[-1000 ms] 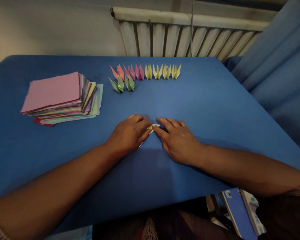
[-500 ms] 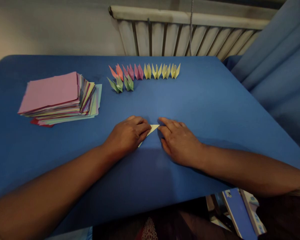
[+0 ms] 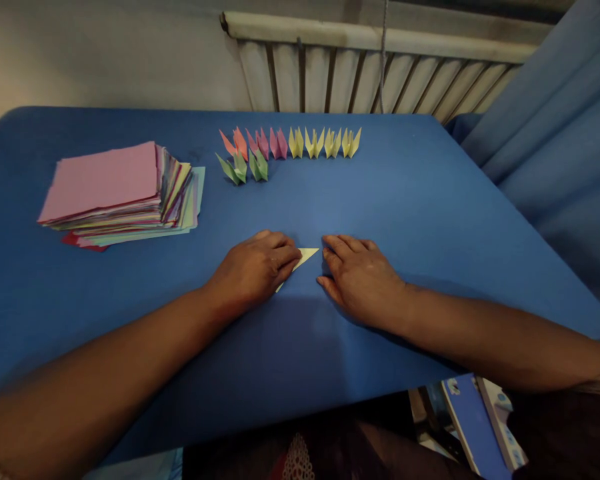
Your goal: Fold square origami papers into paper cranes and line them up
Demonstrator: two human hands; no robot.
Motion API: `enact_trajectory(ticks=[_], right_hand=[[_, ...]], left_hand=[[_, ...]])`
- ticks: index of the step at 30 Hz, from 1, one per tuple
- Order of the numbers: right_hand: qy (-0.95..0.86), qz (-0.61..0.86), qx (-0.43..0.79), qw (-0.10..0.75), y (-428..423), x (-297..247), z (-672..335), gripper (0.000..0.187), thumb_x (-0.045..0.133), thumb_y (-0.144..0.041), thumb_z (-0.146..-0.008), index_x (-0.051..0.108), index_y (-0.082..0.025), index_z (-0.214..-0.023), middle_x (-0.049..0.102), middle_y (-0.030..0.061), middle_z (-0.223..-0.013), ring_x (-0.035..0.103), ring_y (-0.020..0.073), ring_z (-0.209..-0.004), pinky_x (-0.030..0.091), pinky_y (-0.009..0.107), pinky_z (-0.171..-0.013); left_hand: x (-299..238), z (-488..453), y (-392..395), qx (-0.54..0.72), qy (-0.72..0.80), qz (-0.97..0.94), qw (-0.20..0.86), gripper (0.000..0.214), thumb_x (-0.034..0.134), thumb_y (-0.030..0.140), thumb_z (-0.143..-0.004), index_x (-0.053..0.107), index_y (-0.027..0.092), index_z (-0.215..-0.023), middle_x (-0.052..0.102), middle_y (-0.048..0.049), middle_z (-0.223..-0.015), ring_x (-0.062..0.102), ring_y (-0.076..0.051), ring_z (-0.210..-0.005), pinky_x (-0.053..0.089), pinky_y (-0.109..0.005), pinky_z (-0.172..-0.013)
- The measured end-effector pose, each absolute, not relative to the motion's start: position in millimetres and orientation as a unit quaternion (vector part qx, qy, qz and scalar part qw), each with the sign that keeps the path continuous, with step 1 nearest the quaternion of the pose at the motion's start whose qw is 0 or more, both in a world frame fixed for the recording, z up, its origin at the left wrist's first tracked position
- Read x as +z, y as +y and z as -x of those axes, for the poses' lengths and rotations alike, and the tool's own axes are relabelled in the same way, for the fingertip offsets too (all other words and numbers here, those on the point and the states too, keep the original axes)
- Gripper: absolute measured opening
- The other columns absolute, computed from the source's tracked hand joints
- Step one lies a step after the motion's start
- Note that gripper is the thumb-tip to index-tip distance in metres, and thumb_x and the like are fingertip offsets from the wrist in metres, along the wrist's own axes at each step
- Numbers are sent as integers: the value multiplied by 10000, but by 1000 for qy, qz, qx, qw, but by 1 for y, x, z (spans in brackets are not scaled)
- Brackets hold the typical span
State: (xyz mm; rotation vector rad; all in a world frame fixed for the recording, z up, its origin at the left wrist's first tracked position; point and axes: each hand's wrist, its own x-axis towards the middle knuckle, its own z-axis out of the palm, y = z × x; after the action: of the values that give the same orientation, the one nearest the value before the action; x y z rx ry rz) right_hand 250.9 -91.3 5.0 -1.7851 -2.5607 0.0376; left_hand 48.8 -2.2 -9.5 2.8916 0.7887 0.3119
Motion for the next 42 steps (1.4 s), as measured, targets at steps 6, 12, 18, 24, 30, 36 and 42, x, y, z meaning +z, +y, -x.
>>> enact_trajectory(ticks=[6,12,18,24,30,36,42], right_hand=[[-815,579,13,29,-88,1,-252,527,451,-387,-974,502,-73,-1393,406,192,-1522,479,333,-1293,419,472,-1028],[-839,544,18,18,-84,-3,-254,501,387,-377,-1000,495,-114,-1411,465,143,-1494,438,332,-1328,406,493,-1029],[-837,547,18,25,-84,-5,-254,512,401,-380,-989,509,-83,-1392,473,174,-1479,444,343,-1318,412,492,-1018],[-853,518,26,58,-84,-10,-255,536,432,-390,-986,402,-199,-1486,339,154,-1568,375,359,-1378,366,524,-1055],[-859,509,34,38,-85,-4,-257,485,428,-417,-989,517,-178,-1401,390,133,-1544,366,340,-1388,351,522,-1077],[-825,564,20,26,-82,0,-258,476,453,-379,-973,580,-73,-1314,497,195,-1446,491,338,-1280,415,492,-1033],[-816,576,20,52,-79,-3,-260,496,470,-365,-964,542,-62,-1350,460,217,-1471,495,347,-1280,415,500,-1039]], left_hand=[[-10,-48,-1,112,253,-959,65,282,458,304,-979,713,186,-1010,677,-79,-999,588,-207,-902,465,-325,-778],[-11,-40,-1,118,234,-962,78,286,469,299,-977,719,193,-1065,697,-79,-1078,625,-203,-936,489,-339,-825],[-13,-22,-9,112,216,-963,115,311,476,265,-967,692,213,-1185,677,-90,-1228,626,-220,-1083,505,-388,-953],[-4,-22,-15,93,220,-964,119,341,457,270,-970,680,192,-1216,664,-116,-1263,631,-242,-1121,509,-421,-989],[4,-22,-12,78,209,-968,118,340,465,271,-969,672,197,-1229,683,-104,-1242,628,-249,-1136,478,-455,-1022],[11,-23,-15,61,211,-967,130,357,492,261,-947,651,183,-1256,665,-110,-1273,603,-253,-1179,455,-446,-1050],[16,-17,-16,23,213,-964,155,496,597,274,-870,562,205,-1359,583,-105,-1390,532,-270,-1276,403,-453,-1099]])
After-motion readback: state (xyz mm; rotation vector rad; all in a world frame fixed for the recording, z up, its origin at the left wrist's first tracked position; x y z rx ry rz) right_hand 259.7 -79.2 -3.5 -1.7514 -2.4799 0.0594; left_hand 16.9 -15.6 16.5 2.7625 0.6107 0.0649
